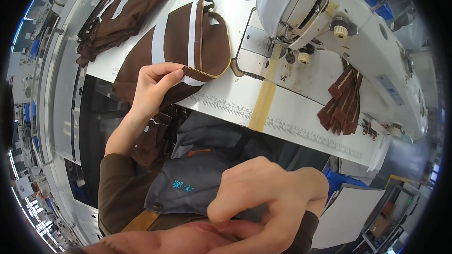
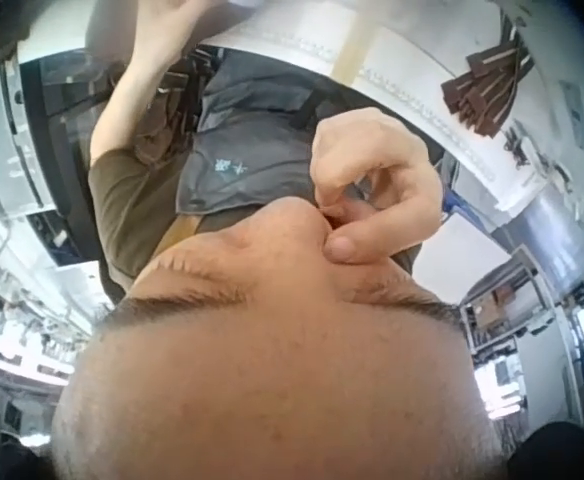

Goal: Sewing zippers and fabric pieces together using an industrial sewing machine.

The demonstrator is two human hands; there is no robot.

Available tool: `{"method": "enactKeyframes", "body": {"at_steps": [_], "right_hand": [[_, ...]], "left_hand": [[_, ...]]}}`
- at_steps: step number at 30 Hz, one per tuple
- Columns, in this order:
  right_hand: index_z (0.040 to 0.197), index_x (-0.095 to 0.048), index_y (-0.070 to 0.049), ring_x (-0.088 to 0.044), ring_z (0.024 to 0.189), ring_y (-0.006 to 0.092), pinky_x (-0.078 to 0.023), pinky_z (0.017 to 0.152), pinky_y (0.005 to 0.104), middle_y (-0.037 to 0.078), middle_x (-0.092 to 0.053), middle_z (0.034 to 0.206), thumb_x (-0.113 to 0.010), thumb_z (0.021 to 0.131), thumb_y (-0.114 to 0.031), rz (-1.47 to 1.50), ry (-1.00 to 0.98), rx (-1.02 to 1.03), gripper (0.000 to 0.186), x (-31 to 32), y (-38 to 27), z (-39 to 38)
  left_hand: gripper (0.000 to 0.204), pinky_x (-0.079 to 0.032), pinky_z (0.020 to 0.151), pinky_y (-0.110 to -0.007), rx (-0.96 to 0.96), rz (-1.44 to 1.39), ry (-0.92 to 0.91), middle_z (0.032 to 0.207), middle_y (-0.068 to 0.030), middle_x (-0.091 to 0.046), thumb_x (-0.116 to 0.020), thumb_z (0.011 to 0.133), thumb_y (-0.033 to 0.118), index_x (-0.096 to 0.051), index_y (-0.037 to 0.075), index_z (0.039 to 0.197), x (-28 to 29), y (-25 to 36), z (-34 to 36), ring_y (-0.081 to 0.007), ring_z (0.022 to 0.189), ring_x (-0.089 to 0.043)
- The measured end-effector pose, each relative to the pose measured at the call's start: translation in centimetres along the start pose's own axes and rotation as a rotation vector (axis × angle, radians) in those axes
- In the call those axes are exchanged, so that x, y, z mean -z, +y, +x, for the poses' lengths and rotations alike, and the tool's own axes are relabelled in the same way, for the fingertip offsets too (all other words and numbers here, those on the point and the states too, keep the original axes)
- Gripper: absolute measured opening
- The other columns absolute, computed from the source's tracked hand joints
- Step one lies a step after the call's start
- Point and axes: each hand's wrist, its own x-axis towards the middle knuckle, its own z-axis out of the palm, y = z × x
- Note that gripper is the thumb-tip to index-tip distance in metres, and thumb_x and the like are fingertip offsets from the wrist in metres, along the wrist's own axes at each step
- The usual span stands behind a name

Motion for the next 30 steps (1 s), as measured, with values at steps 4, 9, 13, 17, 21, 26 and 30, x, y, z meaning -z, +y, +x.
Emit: {"method": "enactKeyframes", "body": {"at_steps": [4, 9, 13, 17, 21, 26, 30], "right_hand": [[0.080, -0.066, -0.004, -0.061, 0.073, 0.0234, -0.048, 0.068, 0.0315, 0.008, -0.065, 0.082, -0.071, 0.072, -0.002, -0.939, 0.386, -0.093, 0.010, 2.0, 5.5, 1.6], [0.082, -0.064, -0.004, -0.063, 0.075, 0.0213, -0.048, 0.069, 0.0320, 0.007, -0.066, 0.079, -0.069, 0.077, -0.004, -1.010, 0.354, -0.017, 0.007, 3.5, 11.1, 1.3], [0.082, -0.062, -0.003, -0.054, 0.065, 0.0079, -0.041, 0.061, 0.0225, 0.000, -0.061, 0.072, -0.066, 0.081, -0.002, -0.773, 0.488, -0.225, 0.004, 3.3, 12.3, 0.6], [0.085, -0.060, -0.002, -0.053, 0.068, 0.0065, -0.045, 0.068, 0.0220, 0.000, -0.061, 0.079, -0.064, 0.083, 0.001, -0.681, 0.371, -0.301, 0.005, 2.1, 12.4, -1.3], [0.092, -0.062, -0.003, -0.061, 0.074, 0.0118, -0.048, 0.074, 0.0245, 0.004, -0.063, 0.085, -0.064, 0.077, 0.009, -0.489, 0.214, -0.326, 0.019, -1.7, 12.8, -2.5], [0.087, -0.066, -0.006, -0.063, 0.074, 0.0225, -0.049, 0.076, 0.0347, 0.004, -0.066, 0.081, -0.070, 0.071, 0.005, -0.736, -0.127, -0.073, 0.019, -1.5, 12.5, -3.1], [0.086, -0.066, -0.006, -0.063, 0.075, 0.0216, -0.049, 0.069, 0.0314, 0.006, -0.067, 0.083, -0.069, 0.073, 0.004, -0.836, 0.146, -0.140, 0.016, 0.4, 9.9, -4.2]], "left_hand": [[0.016, -0.038, 0.057, -0.017, 0.014, -0.063, -0.017, 0.074, 0.0023, -0.063, -0.066, 0.088, 0.009, -0.070, -0.003, 0.097, -1.0, 0.3, -1.2, -0.0004, 0.066, -0.049], [0.019, -0.039, 0.049, -0.022, 0.002, -0.013, -0.071, 0.064, 0.0017, -0.064, -0.065, 0.085, 0.011, -0.071, -0.005, 0.091, -2.2, -0.4, -1.4, -0.0015, 0.059, -0.049], [0.017, -0.046, 0.059, -0.029, -0.200, 0.430, -0.346, 0.075, -0.0107, -0.067, -0.065, 0.088, 0.015, -0.071, 0.000, 0.090, -0.9, 1.1, -0.5, -0.0166, 0.062, -0.060], [0.043, -0.045, 0.082, -0.047, -0.298, 1.280, 0.230, 0.096, -0.0156, -0.064, -0.051, 0.092, 0.046, -0.065, 0.011, 0.113, 4.0, 0.8, 3.6, -0.0308, 0.093, -0.060], [0.040, -0.050, 0.071, -0.045, -0.359, 1.211, 0.476, 0.109, -0.0134, -0.060, -0.057, 0.090, 0.033, -0.052, 0.025, 0.129, 6.7, -6.0, 2.9, -0.0349, 0.084, -0.060], [0.044, -0.051, 0.071, -0.033, -0.390, 1.094, 0.746, 0.088, -0.0099, -0.058, -0.058, 0.077, -0.005, -0.067, 0.016, 0.114, 10.8, -9.7, -9.6, -0.0244, 0.080, -0.059], [0.047, -0.049, 0.087, -0.044, 0.266, 1.225, 0.946, 0.122, -0.0195, -0.046, -0.057, 0.080, 0.003, -0.051, 0.009, 0.126, 15.3, -18.7, -17.0, -0.0400, 0.108, -0.053]]}}
